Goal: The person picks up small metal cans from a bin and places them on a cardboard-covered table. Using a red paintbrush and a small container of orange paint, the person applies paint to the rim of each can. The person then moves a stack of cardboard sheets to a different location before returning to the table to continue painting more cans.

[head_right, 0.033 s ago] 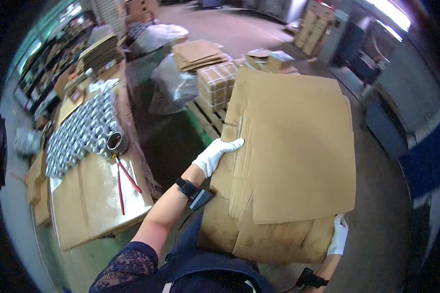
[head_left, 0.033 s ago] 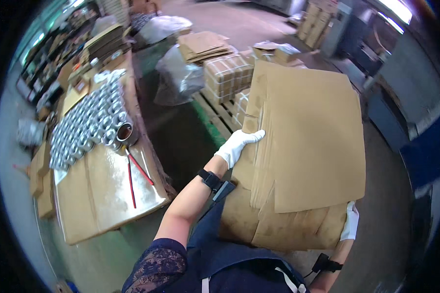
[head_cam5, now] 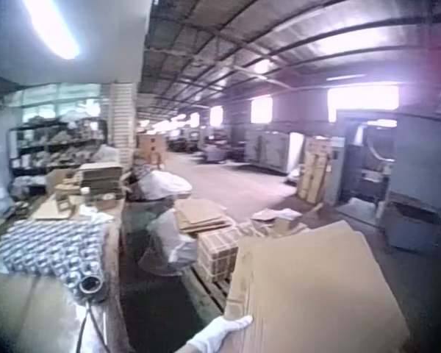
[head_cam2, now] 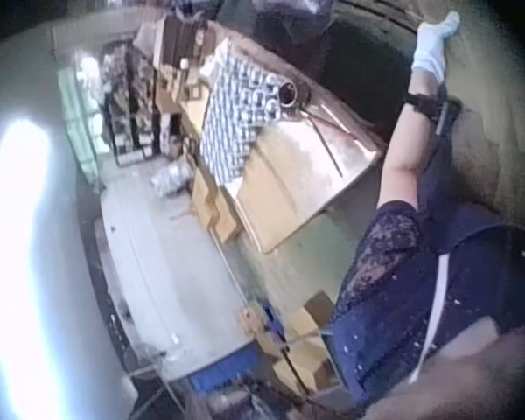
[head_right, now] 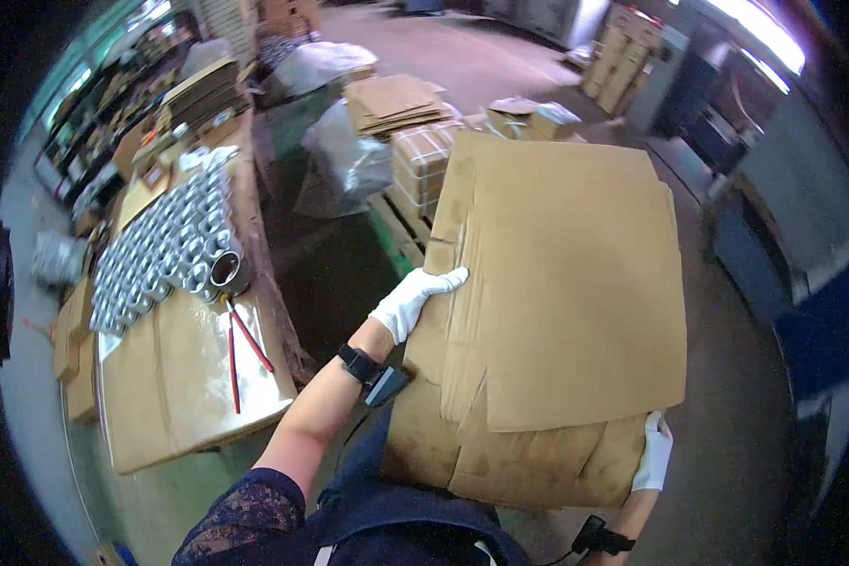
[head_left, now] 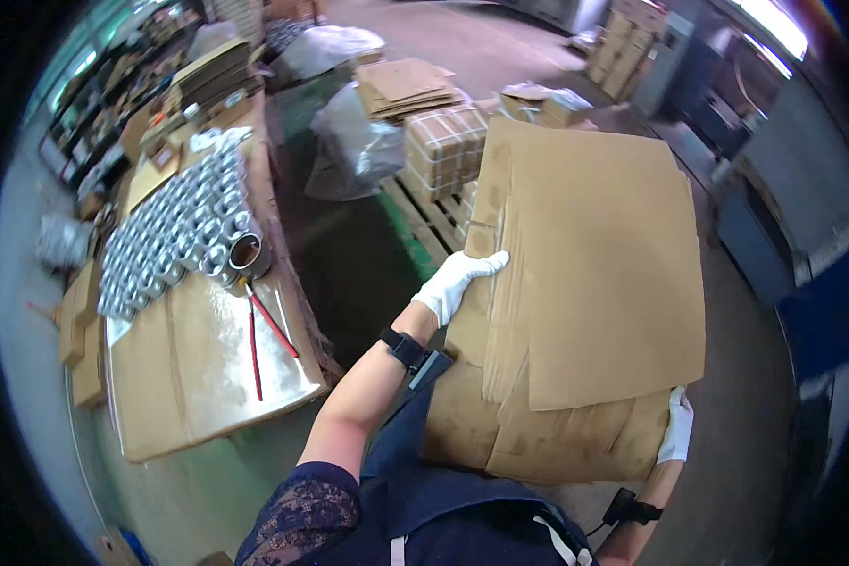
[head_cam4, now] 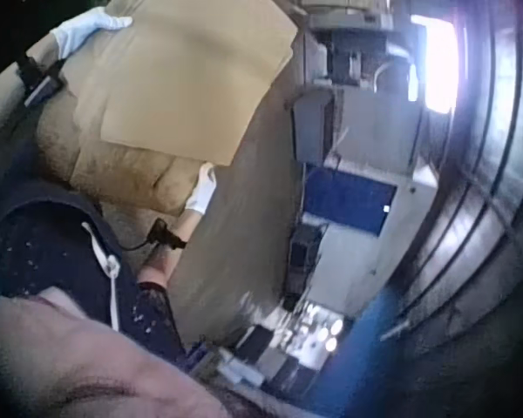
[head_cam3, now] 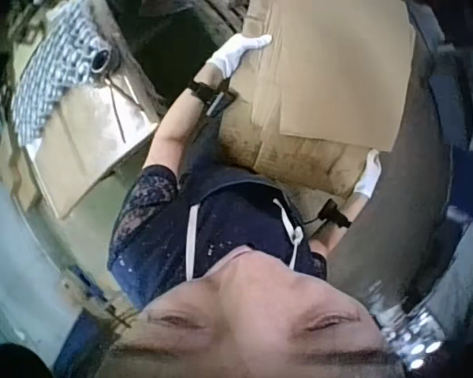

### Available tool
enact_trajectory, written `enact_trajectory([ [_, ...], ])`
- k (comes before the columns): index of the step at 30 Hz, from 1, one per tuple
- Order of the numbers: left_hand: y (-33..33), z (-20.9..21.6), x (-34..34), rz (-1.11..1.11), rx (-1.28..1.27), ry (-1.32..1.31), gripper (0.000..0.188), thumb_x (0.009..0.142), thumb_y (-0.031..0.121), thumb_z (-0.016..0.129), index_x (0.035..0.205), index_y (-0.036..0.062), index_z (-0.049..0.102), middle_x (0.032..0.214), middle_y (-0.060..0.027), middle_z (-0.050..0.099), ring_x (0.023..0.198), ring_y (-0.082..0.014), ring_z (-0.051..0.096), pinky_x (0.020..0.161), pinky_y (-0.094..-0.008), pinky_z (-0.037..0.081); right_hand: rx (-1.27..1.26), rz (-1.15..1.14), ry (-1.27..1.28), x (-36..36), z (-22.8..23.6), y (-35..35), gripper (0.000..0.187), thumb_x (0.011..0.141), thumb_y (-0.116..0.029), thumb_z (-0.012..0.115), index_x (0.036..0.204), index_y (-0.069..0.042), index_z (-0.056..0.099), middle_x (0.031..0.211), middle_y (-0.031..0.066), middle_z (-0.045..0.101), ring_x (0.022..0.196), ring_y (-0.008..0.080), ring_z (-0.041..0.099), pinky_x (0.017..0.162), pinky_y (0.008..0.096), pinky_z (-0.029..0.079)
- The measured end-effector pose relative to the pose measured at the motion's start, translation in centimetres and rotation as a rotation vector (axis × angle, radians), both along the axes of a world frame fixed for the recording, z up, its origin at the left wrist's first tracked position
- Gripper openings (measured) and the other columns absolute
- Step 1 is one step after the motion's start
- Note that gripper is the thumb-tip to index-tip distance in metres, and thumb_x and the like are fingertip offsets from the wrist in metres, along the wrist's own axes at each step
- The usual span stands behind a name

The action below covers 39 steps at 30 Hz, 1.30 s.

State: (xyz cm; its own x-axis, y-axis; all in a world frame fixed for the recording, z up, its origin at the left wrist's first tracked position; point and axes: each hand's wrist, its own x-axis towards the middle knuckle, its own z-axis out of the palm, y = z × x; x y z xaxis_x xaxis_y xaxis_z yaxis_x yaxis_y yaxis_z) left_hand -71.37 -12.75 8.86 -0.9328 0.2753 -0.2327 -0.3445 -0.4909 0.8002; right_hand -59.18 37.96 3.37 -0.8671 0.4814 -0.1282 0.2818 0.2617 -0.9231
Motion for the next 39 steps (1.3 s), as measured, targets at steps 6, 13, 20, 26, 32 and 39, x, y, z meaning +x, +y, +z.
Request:
enact_trajectory([
  [6,-8.3,-4.1,-7.4,0.257,0.038,-0.055,0.043,0.086,0.025,0.074,0.122,0.0031,0.062,0.11,-0.0062,0.069,0.093,-0.0179,0.067,0.084,-0.0339,0.054,-0.018,0.303,0.025,-19.2,0.4,-7.7,0.053,0.097,-0.037,0.06,0.125,0.009,0.057,0.116,0.0089,0.065,0.1,0.015,0.059,0.089,0.0285,0.047],
  [13,-16.7,-3.8,-21.4,0.409,0.031,-0.004,0.045,0.086,0.025,0.073,0.123,0.0023,0.061,0.109,-0.0058,0.069,0.092,-0.0173,0.067,0.085,-0.0331,0.053,-0.084,0.304,-0.067,-37.8,1.4,-17.1,0.053,0.096,-0.036,0.061,0.127,0.007,0.057,0.117,0.0076,0.064,0.105,0.015,0.059,0.092,0.0292,0.046],
  [20,-26.3,-5.3,-32.6,0.51,0.058,-0.109,0.044,0.084,0.021,0.076,0.121,0.0017,0.062,0.108,-0.0068,0.069,0.093,-0.0205,0.067,0.085,-0.0359,0.053,0.005,0.326,-0.142,-53.6,1.5,-28.5,0.05,0.093,-0.031,0.067,0.123,0.008,0.059,0.116,0.0066,0.065,0.106,0.0145,0.058,0.095,0.0275,0.043],
  [26,-35.8,-7.9,-44.1,0.552,-0.02,-0.122,0.045,0.083,0.023,0.076,0.119,0.0001,0.063,0.106,-0.0081,0.069,0.092,-0.0201,0.067,0.086,-0.035,0.053,-0.012,0.512,-0.077,-68.7,-2.1,-37.5,0.047,0.089,-0.03,0.072,0.119,0.006,0.063,0.11,0.0054,0.067,0.101,0.0135,0.06,0.093,0.0261,0.044],
  [32,-45.7,-7.9,-53.7,0.635,-0.054,-0.149,0.041,0.084,0.023,0.074,0.117,0.001,0.065,0.104,-0.0079,0.07,0.092,-0.0202,0.067,0.086,-0.0345,0.053,-0.055,0.612,-0.084,-81.2,-2.3,-49.7,0.045,0.089,-0.025,0.072,0.119,0.007,0.062,0.108,0.0045,0.067,0.097,0.0107,0.059,0.09,0.0252,0.045],
  [39,-58.4,-7.6,-63.4,0.713,-0.112,-0.171,0.041,0.087,0.025,0.071,0.12,0.0019,0.063,0.11,-0.0081,0.069,0.097,-0.0212,0.067,0.089,-0.0356,0.052,0.007,0.713,-0.011,-94.2,-1.0,-64.6,0.059,0.087,-0.02,0.071,0.132,0.012,0.048,0.127,0.0151,0.06,0.115,0.018,0.056,0.099,0.0291,0.043],
])
